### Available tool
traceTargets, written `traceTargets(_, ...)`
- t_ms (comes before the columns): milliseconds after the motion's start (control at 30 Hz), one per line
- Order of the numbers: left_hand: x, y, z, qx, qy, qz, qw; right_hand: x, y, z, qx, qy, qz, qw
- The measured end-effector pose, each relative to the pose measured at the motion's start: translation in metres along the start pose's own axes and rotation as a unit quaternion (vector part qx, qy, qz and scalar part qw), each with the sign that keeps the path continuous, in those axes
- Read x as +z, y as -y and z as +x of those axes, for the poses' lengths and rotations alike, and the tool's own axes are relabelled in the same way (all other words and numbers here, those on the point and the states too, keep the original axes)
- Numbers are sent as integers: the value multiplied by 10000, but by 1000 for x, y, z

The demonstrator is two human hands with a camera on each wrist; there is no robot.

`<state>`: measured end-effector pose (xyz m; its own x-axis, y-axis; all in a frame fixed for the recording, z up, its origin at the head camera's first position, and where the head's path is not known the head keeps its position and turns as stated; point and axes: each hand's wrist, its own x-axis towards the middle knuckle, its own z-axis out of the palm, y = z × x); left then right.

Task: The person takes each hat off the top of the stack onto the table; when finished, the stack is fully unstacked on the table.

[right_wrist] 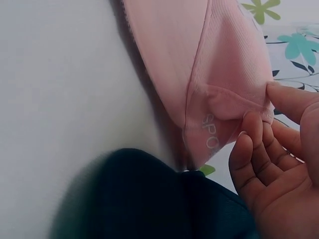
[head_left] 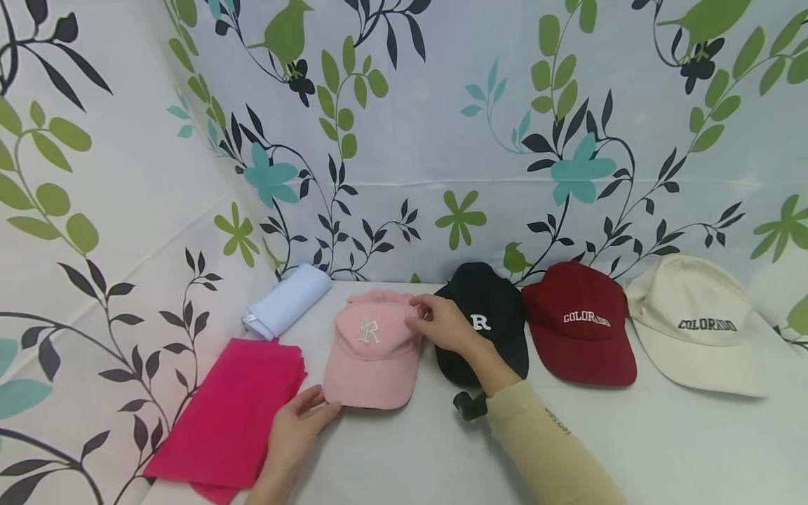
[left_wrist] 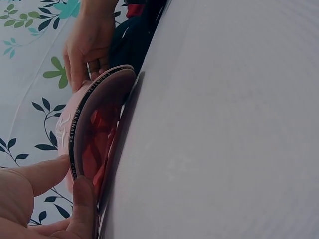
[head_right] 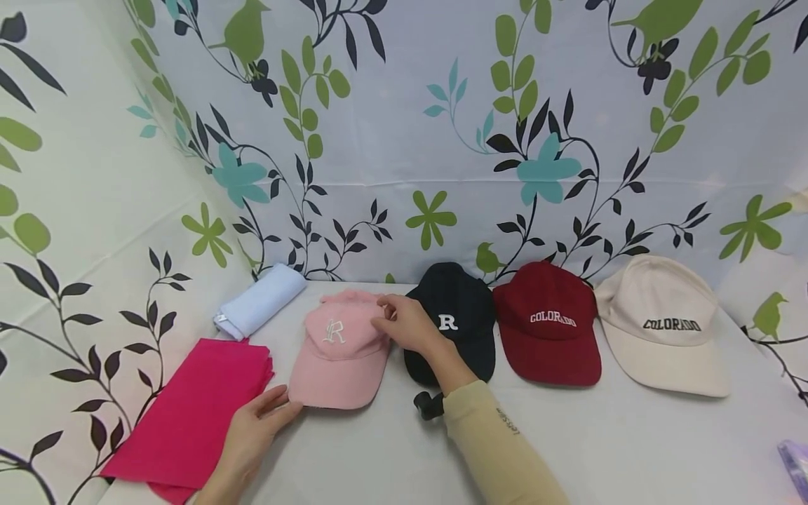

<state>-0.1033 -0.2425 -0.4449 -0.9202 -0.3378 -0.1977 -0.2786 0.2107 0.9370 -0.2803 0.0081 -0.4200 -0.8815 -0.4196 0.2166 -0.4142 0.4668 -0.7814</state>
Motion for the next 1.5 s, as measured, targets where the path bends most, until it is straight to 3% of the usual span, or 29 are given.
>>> traceTargets(200, 9, 0, 4, -98, -130, -100, 9998, -5, 5, 3, -42, 10, -75, 10000)
traceTargets(367, 13, 0, 6, -19, -226, -40, 9997, -8, 6, 5, -133, -64, -128, 9998)
traceTargets(567, 18, -2, 9, -9, -234, -274, 9993, -10, 5, 9, -250, -181, -242, 9992)
traceTargets(1000, 35, -6, 20, 213, -294, -521, 9980, -21, 5, 17, -428, -457, -21, 9980)
traceTargets(1233, 48, -11, 28, 216, -189, -669, 9973, -28, 0, 19, -353, -605, -237, 9973)
traceTargets(1500, 53, -13, 33, 322, -286, -458, 9980, -30, -8, 22, -114, -411, -618, 9972)
